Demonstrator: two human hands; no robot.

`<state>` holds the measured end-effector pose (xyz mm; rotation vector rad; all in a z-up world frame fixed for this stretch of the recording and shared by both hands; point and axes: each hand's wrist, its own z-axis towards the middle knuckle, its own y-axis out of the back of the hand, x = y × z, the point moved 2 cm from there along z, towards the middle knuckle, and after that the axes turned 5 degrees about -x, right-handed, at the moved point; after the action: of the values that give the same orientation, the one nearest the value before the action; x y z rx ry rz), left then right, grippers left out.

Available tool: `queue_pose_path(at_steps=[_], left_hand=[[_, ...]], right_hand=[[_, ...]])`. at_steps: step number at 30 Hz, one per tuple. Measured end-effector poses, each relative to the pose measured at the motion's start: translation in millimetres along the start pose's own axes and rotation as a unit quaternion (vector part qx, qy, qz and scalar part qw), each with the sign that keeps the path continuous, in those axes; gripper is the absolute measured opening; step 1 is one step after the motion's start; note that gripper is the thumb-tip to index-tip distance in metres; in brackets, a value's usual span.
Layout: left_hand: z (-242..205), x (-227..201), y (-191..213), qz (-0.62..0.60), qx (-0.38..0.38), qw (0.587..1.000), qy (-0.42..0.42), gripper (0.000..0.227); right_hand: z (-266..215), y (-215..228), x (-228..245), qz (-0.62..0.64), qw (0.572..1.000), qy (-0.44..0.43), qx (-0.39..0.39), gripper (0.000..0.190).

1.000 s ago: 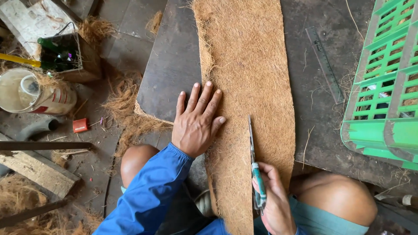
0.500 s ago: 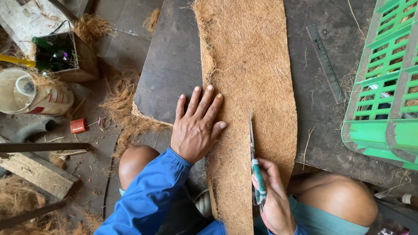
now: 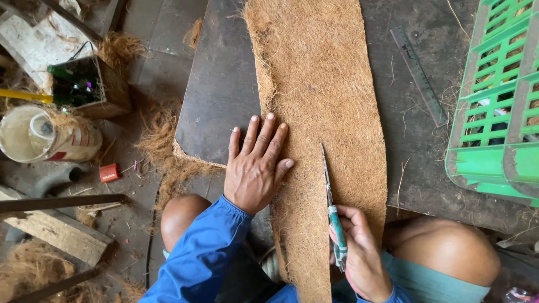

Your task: The person measures a rectangular piece of coco fiber matting with a ruler and then uses shears to cut a strip from the mat. The person holds the mat steady with one hand while cutting with the other.

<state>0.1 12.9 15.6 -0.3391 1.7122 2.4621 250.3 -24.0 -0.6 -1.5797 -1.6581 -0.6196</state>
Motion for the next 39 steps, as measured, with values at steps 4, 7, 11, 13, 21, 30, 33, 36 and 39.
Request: queue_pose_path(at_steps=[4,7,11,13,21,30,33,36,39], left_hand=[[-2,-3,3,-0.003,0.007,1.0,-0.001,0.063],[-8,-9,5,-0.025,0.009,1.0,-0.001,0.064],[-17,-14,5,-0.044,0.019,0.999,-0.001,0.063],[-18,-16,5,-0.048,0.021,0.999,-0.003,0.062],[-19,-16,4,-0.05,0.021,0.999,-0.001,0.061],[-19,-16,4,-0.036,0.03,0.999,-0.002,0.062],[-19,-16,4,-0.03,0.027,0.999,-0.004,0.062],[-20,-16,4,-0.038,0.021,0.999,-0.005,0.061],[-22,-18,7,-0.047,0.023,0.999,-0.009,0.06]], right_hand=[[-3,-2,7,-0.002,1.0,-0.017,-0.01,0.041],[-10,-5,13,0.071,0.997,-0.019,0.006,0.052],[-12,-5,15,0.047,0.998,-0.029,-0.012,0.049],[-8,-7,20,0.05,0.999,-0.007,-0.002,0.049],[0,-14,25,0.0,1.0,-0.004,-0.001,0.051],[2,-4,13,-0.042,0.999,0.018,0.007,0.041],[1,-7,17,-0.048,0.999,0.008,-0.003,0.04],[2,-10,24,-0.021,1.0,-0.015,-0.017,0.043],[5,-13,29,0.009,1.0,0.004,-0.002,0.044]])
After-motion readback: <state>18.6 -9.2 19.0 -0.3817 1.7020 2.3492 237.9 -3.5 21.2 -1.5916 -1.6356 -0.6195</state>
